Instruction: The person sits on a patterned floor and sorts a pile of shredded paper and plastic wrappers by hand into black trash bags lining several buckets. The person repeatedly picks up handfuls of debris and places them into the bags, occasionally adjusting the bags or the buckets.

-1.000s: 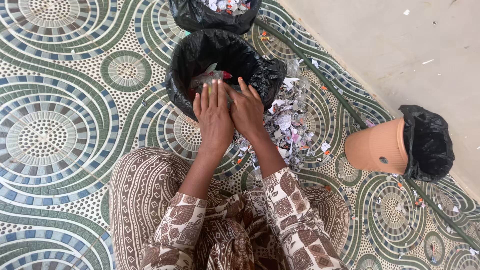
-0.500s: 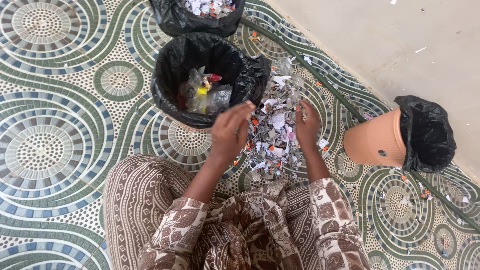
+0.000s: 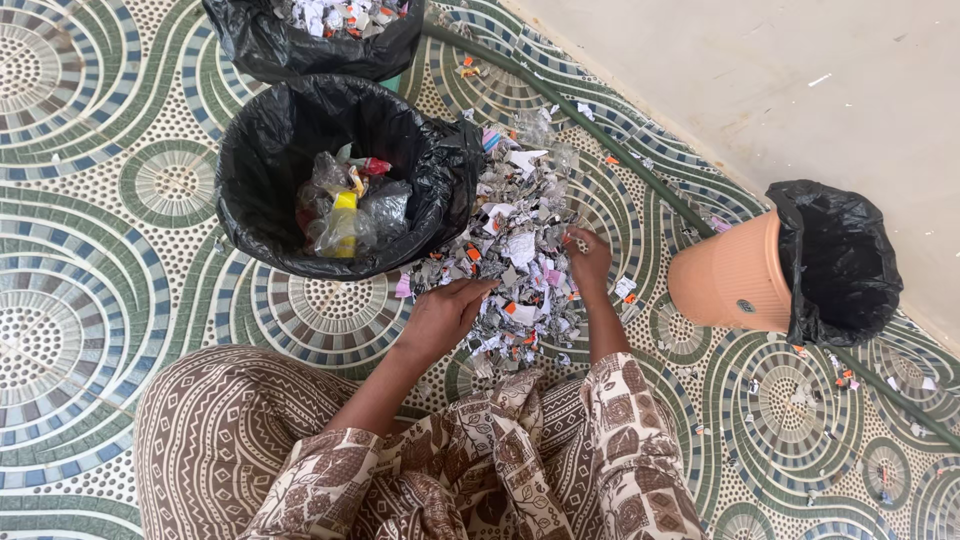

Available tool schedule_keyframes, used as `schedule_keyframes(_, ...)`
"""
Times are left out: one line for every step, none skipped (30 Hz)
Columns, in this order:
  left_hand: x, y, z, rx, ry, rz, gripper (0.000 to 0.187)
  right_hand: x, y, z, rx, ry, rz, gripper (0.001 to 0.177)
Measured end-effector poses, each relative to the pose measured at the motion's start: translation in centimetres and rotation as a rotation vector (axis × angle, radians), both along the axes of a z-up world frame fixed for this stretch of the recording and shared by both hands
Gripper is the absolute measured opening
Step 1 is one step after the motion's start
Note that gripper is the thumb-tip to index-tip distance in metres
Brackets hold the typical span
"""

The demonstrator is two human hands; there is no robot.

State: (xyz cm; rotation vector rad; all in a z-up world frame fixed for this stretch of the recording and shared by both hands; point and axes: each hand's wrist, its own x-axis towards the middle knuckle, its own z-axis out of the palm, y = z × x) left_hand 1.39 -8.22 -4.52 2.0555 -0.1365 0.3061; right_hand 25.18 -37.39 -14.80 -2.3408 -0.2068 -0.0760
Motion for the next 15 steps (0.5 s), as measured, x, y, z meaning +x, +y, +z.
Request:
schedule_keyframes(0.0, 0.0, -0.1, -0.002, 0.009, 0.005, 0.03, -0.3, 0.1, 0.8, 0.062, -0.001, -0.036, 0.02)
schedule_keyframes(0.1, 0.0, -0.2, -0.004, 0.018, 0.01, 0.029, -0.6, 0.1, 1.7, 0.168, 0.0, -0.022, 0.019)
schedule_keyframes(0.1, -0.1, -0.2, -0.007, 0.026, 0.014, 0.029, -0.9, 0.1, 2.8, 0.273, 0.0, -0.01, 0.018)
schedule_keyframes(0.1, -0.3, -0.2, -0.013, 0.01, 0.009, 0.029, -1.4, 0.3, 3.8, 0.377, 0.001, 0.003, 0.019)
schedule_keyframes(0.1, -0.2, -0.1, -0.014, -0.009, 0.003, 0.03, -1.8, 0.8, 4.9, 0.462, 0.028, 0.044, 0.018)
schedule_keyframes(0.1, -0.1, 0.1, -0.015, -0.027, -0.002, 0.031, -2.4, 1.2, 6.1, 0.547, 0.055, 0.086, 0.018)
schedule_keyframes(0.1, 0.0, 0.3, -0.029, -0.092, 0.026, 0.034, -3.0, 1.8, 7.2, 0.634, 0.079, 0.129, 0.018)
schedule_keyframes(0.1, 0.1, 0.6, -0.043, -0.156, 0.054, 0.036, -3.8, 2.6, 8.3, 0.643, 0.133, 0.142, 0.017)
schedule_keyframes(0.0, 0.0, 1.0, -0.058, -0.222, 0.083, 0.039, -4.9, 3.2, 9.3, 0.651, 0.188, 0.156, 0.017)
schedule_keyframes(-0.1, -0.1, 1.3, -0.102, -0.242, 0.095, 0.043, -6.1, 3.9, 10.3, 0.658, 0.242, 0.17, 0.017)
schedule_keyframes(-0.2, -0.1, 1.6, -0.145, -0.263, 0.11, 0.048, -7.0, 4.8, 11.1, 0.658, 0.261, 0.2, 0.017)
schedule_keyframes(-0.3, -0.1, 1.9, -0.188, -0.285, 0.125, 0.054, -8.0, 5.8, 11.8, 0.657, 0.28, 0.23, 0.017)
schedule_keyframes(-0.3, -0.2, 2.2, -0.293, -0.236, 0.105, 0.055, -8.9, 6.9, 12.4, 0.657, 0.3, 0.263, 0.017)
schedule_keyframes(-0.2, -0.3, 2.5, -0.397, -0.187, 0.084, 0.056, -9.9, 7.9, 12.8, 0.633, 0.307, 0.31, 0.017)
schedule_keyframes(-0.3, -0.4, 2.8, -0.501, -0.136, 0.062, 0.058, -11.0, 8.8, 13.2, 0.609, 0.316, 0.356, 0.018)
